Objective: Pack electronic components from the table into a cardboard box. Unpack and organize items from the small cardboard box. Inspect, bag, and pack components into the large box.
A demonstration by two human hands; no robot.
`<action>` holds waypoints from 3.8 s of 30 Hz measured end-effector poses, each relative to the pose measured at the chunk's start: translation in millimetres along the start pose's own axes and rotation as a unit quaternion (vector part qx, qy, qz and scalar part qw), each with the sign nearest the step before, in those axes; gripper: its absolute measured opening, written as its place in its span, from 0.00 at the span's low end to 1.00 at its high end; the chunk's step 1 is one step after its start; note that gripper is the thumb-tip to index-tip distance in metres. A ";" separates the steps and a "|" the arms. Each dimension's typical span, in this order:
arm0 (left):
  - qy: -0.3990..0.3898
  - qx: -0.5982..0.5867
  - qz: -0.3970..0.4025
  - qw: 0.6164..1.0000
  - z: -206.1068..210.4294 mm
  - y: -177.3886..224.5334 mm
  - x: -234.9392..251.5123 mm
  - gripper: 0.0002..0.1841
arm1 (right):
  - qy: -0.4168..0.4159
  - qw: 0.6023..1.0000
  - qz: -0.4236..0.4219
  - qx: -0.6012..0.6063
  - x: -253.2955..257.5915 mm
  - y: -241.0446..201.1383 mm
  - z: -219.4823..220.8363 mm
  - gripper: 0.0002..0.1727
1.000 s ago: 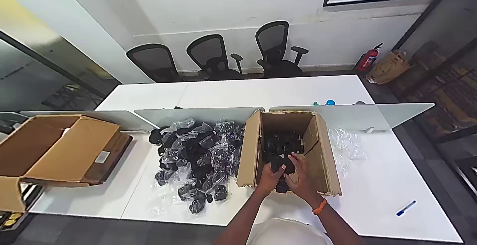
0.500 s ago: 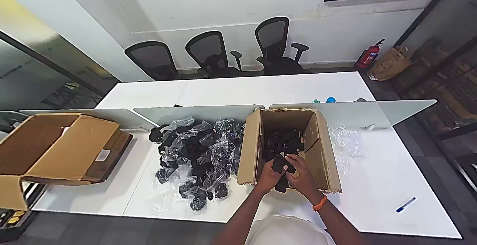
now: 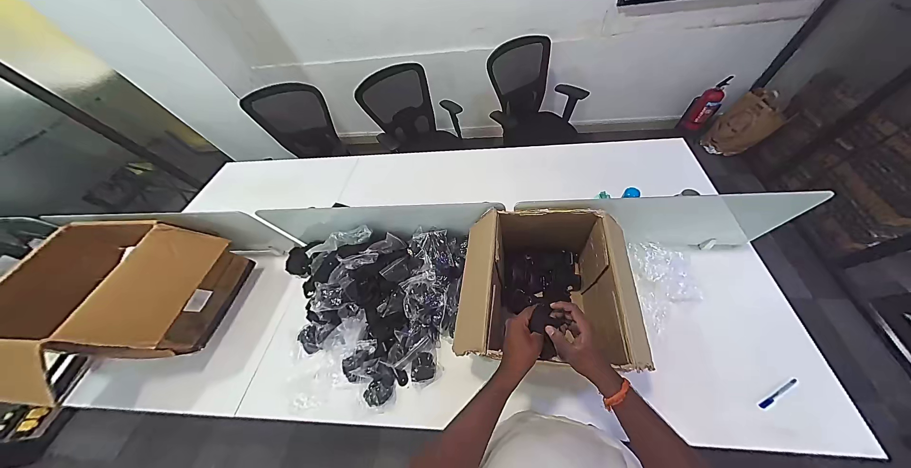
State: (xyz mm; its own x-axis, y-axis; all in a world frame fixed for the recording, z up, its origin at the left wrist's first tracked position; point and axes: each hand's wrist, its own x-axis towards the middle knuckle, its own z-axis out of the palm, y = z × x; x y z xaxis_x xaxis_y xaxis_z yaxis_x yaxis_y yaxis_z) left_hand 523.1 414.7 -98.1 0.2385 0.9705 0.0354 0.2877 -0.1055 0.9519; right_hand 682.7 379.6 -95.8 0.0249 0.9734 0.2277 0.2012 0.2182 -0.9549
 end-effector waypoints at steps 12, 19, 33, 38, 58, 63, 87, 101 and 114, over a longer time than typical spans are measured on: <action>0.051 -0.066 -0.034 0.996 4.2 -2.3 4.5 0.11 | 0.054 0.995 0.073 -0.027 16.3 -8.6 -21.1 0.14; 0.024 -0.130 -0.048 0.990 -2.5 -8.9 8.9 0.11 | 0.058 0.994 0.079 -0.039 19.1 3.9 -1.7 0.14; -0.085 -0.201 -0.045 0.975 -15.1 -4.3 10.0 0.22 | 0.052 0.989 0.123 -0.059 21.8 12.2 -4.8 0.20; -0.075 -0.238 -0.104 0.963 -15.7 3.4 11.8 0.19 | 0.066 0.986 0.108 -0.106 18.7 7.7 -4.2 0.21; -0.115 -0.383 -0.160 0.903 -23.3 -11.7 17.1 0.27 | 0.026 0.970 -0.094 -0.222 7.6 10.4 0.4 0.07; -0.091 -0.391 -0.132 0.906 -23.8 -13.1 16.2 0.33 | -0.028 0.994 -0.041 -0.097 11.4 4.0 -4.2 0.09; 0.040 0.140 0.066 0.987 -43.2 -4.5 2.7 0.23 | -0.028 0.956 0.249 0.155 48.4 -1.0 -17.2 0.31; 0.079 0.266 -0.029 0.960 -60.4 -36.0 20.5 0.24 | -0.072 0.919 0.371 -0.114 228.1 172.9 36.3 0.27; 0.080 0.214 -0.032 0.973 -56.6 -40.9 18.9 0.21 | -0.019 0.904 0.390 -0.176 237.9 219.1 68.3 0.27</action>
State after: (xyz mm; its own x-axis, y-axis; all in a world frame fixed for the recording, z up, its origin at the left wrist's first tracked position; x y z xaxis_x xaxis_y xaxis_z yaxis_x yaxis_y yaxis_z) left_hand 463.4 449.6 -119.1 0.0702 0.9958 0.0590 0.6652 -0.0908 0.7411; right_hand 665.8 663.8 -263.9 0.2607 0.8253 -0.5009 0.4357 -0.5635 -0.7018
